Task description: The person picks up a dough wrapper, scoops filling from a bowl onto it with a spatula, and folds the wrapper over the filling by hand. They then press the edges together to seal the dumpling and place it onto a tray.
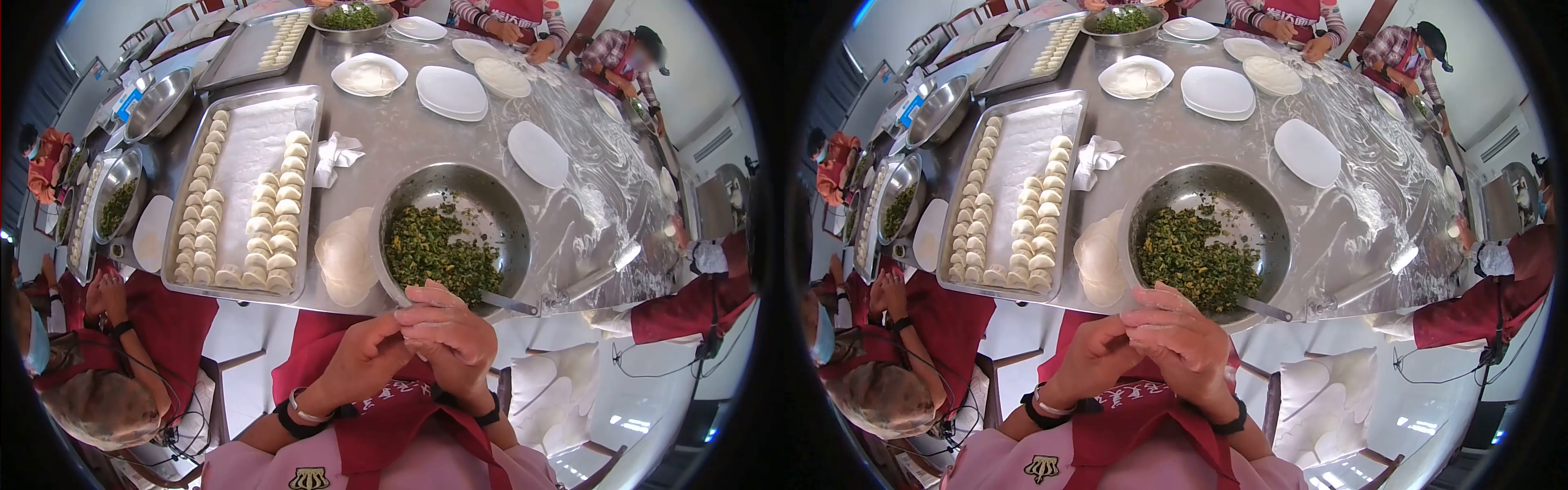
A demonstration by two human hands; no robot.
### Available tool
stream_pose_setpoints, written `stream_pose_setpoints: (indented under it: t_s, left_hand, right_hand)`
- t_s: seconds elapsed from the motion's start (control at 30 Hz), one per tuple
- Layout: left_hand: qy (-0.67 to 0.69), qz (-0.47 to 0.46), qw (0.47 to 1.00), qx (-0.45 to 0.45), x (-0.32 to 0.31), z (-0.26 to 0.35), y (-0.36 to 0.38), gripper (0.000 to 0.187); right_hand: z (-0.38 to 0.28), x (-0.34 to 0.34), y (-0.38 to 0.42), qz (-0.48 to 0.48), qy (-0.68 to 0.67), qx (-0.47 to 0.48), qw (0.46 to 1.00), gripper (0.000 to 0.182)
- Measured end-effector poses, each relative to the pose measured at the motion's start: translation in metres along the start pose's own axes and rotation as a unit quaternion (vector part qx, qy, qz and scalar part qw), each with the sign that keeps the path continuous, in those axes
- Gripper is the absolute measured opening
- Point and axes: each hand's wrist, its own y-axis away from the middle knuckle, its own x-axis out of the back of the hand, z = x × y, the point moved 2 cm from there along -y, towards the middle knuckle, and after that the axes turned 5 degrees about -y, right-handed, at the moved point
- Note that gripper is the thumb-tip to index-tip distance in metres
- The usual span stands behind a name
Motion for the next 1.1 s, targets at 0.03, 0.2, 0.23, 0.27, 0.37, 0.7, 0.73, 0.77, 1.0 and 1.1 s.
stream_pose_setpoints:
  t_s: [0.03,0.2,0.23,0.27,0.37,0.7,0.73,0.77,1.0,1.1]
  left_hand:
    - [-0.01,0.002,1.0,0.007,0.001,-0.004,0.001,0.034]
    - [0.019,0.066,0.997,-0.024,-0.002,-0.016,-0.003,0.041]
    - [0.044,0.076,0.996,-0.026,-0.005,-0.009,-0.004,0.043]
    - [0.069,0.086,0.994,-0.028,-0.006,-0.003,-0.004,0.044]
    - [-0.009,0.047,0.996,0.082,0.0,0.0,0.003,0.05]
    - [0.268,-0.037,0.963,0.017,0.001,-0.001,0.001,0.067]
    - [0.26,-0.039,0.965,0.012,0.002,-0.001,0.002,0.068]
    - [0.253,-0.041,0.967,0.006,0.002,-0.001,0.002,0.069]
    - [0.304,-0.033,0.952,0.031,-0.005,0.014,0.004,0.068]
    - [0.298,-0.036,0.952,0.06,-0.004,0.017,0.002,0.066]
  right_hand:
    - [0.001,-0.001,0.0,-0.002,-0.005,-0.001,1.0,0.026]
    - [-0.015,-0.011,-0.01,0.077,-0.017,-0.086,0.993,0.029]
    - [-0.016,-0.013,-0.009,0.1,-0.029,-0.1,0.99,0.029]
    - [-0.016,-0.013,-0.008,0.123,-0.04,-0.113,0.985,0.029]
    - [-0.005,-0.007,-0.001,0.039,0.037,-0.05,0.997,0.032]
    - [-0.007,-0.01,-0.009,0.03,0.084,-0.063,0.994,0.044]
    - [-0.009,-0.01,-0.008,0.044,0.072,-0.072,0.994,0.044]
    - [-0.01,-0.01,-0.007,0.058,0.059,-0.08,0.993,0.045]
    - [0.004,-0.004,0.003,-0.02,0.143,0.028,0.989,0.048]
    - [0.001,-0.006,-0.001,-0.018,0.136,-0.002,0.991,0.045]
